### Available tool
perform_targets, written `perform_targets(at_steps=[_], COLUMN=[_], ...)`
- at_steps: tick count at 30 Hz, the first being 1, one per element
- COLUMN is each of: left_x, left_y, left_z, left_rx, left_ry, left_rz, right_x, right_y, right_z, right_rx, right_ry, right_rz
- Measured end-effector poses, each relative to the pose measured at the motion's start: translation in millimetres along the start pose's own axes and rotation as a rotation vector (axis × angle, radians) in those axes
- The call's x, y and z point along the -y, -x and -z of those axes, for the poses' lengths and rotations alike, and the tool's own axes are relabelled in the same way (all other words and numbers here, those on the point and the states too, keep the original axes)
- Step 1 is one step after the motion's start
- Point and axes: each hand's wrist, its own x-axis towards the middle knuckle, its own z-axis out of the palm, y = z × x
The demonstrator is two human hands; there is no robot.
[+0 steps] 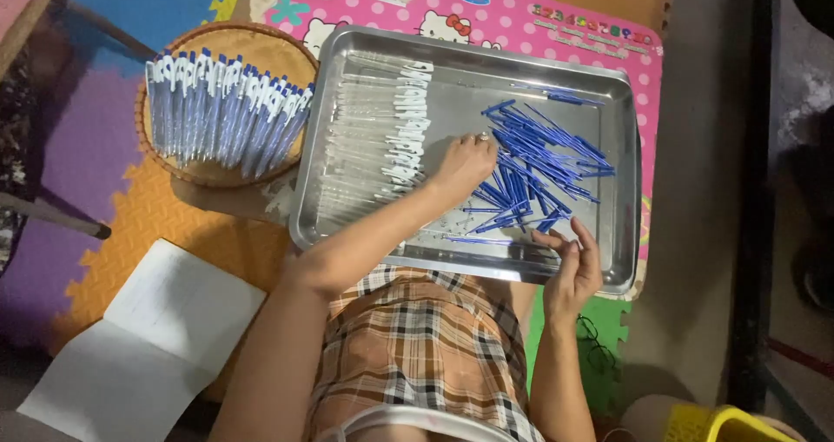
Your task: Manually assembling ballpoint pens by inserting ink refills into clear plastic barrels.
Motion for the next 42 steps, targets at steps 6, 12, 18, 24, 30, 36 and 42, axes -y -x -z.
perform_targets(at_steps=[6, 12, 18, 24, 30, 36, 42], left_x=[-5.8, -39.1, -59.5, -46.9, -44.1, -36.7, -2.5], left_y=[29.6, -5.8, -17.3, -14.9, 13.7, 66.8, 79.8], left_z=[16.8, 20.4, -62.9, -49.5, 93.0, 106.8, 158.4], left_rx=[0.161, -0.117, -0.351, -0.391, -0.325, -0.150, 0.183], left_ry=[0.210, 0.150, 0.166, 0.160, 0.455, 0.618, 0.317], left_rz=[0.041, -0.172, -0.298, -0.292, -0.241, -0.011, 0.043], right_x=[3.3, 9.1, 11.4, 17.6, 12.0, -28.3, -32.2], right_y=[-0.1, -3.0, -2.4, -5.2, -14.0, 5.6, -5.2], right_z=[-0.6, -6.8, -8.7, -9.8, 2.9, -3.2, 1.6], right_rx=[0.037, 0.063, 0.026, 0.051, 0.012, -0.104, -0.208], right_ry=[0.071, 0.096, 0.099, 0.164, -0.168, -0.339, -0.511], right_rz=[0.008, -0.005, -0.009, -0.007, -0.133, -0.208, -0.298])
